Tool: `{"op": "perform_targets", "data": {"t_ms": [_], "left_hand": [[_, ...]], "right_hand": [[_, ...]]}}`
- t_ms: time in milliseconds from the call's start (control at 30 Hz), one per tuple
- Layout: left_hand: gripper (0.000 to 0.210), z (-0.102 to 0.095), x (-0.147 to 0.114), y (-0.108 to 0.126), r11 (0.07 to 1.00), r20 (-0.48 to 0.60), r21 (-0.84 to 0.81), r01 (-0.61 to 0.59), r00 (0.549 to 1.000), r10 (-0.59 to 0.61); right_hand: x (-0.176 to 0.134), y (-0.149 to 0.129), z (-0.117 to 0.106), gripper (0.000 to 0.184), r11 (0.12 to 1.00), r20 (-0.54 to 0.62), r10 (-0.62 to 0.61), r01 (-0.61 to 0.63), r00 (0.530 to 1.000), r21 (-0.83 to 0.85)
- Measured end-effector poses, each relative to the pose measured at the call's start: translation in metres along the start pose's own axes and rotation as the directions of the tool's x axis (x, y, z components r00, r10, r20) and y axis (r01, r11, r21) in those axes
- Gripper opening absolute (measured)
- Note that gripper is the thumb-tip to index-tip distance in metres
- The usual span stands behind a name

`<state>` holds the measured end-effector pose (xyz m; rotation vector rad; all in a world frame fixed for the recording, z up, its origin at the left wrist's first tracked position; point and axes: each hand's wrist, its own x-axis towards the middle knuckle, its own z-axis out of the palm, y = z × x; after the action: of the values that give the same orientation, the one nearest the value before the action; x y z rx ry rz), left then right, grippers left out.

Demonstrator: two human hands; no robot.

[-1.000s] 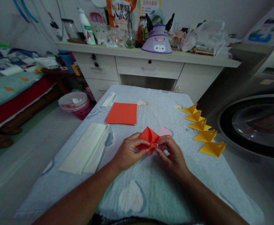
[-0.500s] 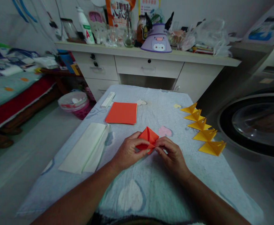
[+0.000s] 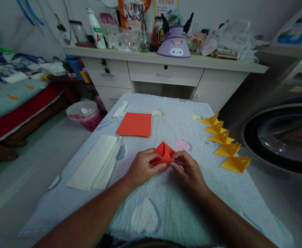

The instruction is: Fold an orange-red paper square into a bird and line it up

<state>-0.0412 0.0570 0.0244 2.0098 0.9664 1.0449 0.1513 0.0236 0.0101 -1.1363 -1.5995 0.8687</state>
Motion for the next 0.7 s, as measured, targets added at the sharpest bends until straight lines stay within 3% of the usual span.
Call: {"op": "perform_targets", "data": {"t_ms": [300, 500, 700], "left_hand": [[0.011, 0.000, 0.000, 0.002, 0.997, 0.000, 0.079, -0.014, 1.000, 0.014], [0.008, 0.000, 0.000, 0.004, 0.993, 0.035, 0.087, -0.075, 0.997, 0.072], [0.004, 0.001, -0.002, 0.004, 0.992, 0.084, 0.072, -0.101, 0.992, 0.095]], "right_hand": [[0.000, -0.008, -0.002, 0.010, 1.000, 0.067, 0.007, -0.006, 0.998, -0.017], [0.000, -0.015, -0.004, 0.020, 0.999, 0.048, 0.010, -0.011, 0.999, 0.033], [0.001, -0.011, -0.002, 0.015, 1.000, 0.018, 0.020, -0.020, 1.000, -0.013]]}}
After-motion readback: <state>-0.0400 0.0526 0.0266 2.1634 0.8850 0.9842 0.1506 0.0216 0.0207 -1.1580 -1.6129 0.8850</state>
